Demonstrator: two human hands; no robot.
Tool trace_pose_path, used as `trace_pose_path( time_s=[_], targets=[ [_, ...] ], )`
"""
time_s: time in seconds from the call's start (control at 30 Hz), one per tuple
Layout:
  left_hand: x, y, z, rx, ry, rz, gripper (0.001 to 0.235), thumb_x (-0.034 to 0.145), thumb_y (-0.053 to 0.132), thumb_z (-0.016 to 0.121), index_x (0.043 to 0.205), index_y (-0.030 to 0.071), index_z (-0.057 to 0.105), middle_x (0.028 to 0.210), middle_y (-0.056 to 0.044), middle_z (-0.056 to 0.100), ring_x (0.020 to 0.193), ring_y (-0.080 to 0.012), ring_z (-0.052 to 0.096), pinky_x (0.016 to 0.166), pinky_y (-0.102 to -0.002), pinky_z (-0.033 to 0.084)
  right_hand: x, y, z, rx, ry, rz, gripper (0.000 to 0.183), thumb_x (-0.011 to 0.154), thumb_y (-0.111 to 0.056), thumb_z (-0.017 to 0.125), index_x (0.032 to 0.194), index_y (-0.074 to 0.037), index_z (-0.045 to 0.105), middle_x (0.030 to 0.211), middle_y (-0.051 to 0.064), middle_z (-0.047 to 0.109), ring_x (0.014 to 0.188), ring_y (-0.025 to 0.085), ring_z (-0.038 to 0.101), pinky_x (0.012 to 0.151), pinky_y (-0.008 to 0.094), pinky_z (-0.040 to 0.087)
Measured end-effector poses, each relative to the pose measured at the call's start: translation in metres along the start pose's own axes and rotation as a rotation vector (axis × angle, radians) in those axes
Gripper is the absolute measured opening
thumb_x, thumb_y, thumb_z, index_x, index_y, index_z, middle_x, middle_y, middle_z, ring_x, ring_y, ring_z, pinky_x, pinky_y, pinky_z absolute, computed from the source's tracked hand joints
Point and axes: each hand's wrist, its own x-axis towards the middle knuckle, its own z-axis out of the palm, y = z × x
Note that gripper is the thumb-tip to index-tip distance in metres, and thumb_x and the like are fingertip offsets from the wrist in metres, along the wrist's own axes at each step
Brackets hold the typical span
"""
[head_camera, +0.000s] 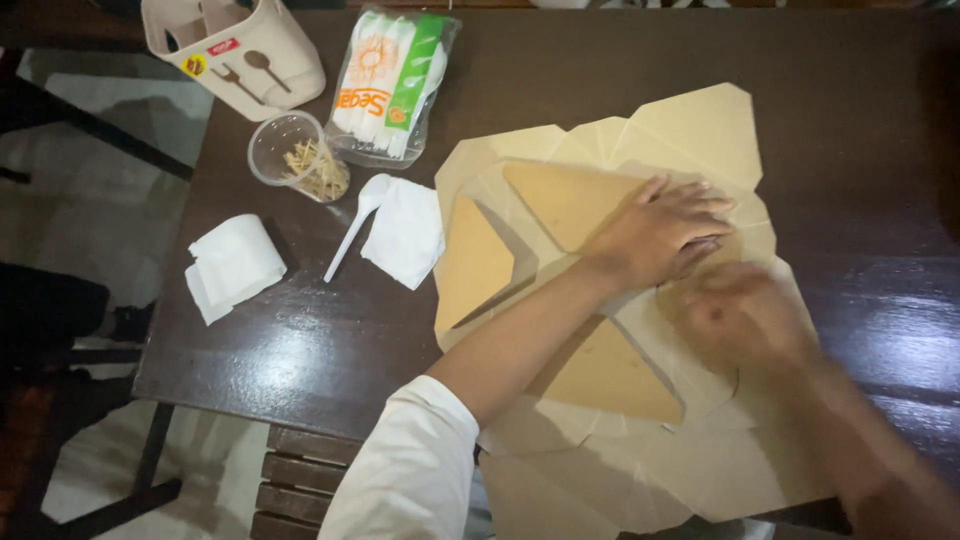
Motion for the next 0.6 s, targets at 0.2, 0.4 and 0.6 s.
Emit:
trace_pose_path(
  time_s=[0.2,0.4,0.6],
  targets=[
    [0.004,0.005,-0.007,0.061,-0.161,-0.08,0.032,0.102,0.042,0.055,0.133,0.041,0.064,0.154,0.015,0.051,0.152,-0.0154,0.037,0.129,-0.055,0.026,0.002,-0.015,0.012,0.034,0.061,0.088,0.027,0.084,-0.038,0.058,0.064,-0.022,0.067,0.068,-0.001,0.065,0.07,0.024,0.063,0.07,0.04,0.045],
    [0.002,0.007,-0.01,0.066,-0.151,-0.078,0.031,0.105,0.045,0.05,0.131,0.042,0.065,0.154,0.017,0.05,0.152,-0.0138,0.036,0.129,-0.054,0.024,-0.016,0.018,0.041,-0.072,0.228,0.22,0.03,0.091,-0.018,0.066,0.067,-0.001,0.067,0.065,0.021,0.063,0.065,0.042,0.059,0.066,0.05,0.044],
    [0.002,0.008,-0.007,0.042,-0.165,-0.107,0.032,0.105,0.045,0.048,0.132,0.039,0.065,0.154,0.013,0.052,0.153,-0.015,0.035,0.13,-0.053,0.021,-0.014,0.022,0.021,-0.029,0.18,0.343,0.023,0.084,-0.031,0.066,0.064,-0.021,0.062,0.071,-0.002,0.064,0.07,0.028,0.062,0.065,0.038,0.047]
  ],
)
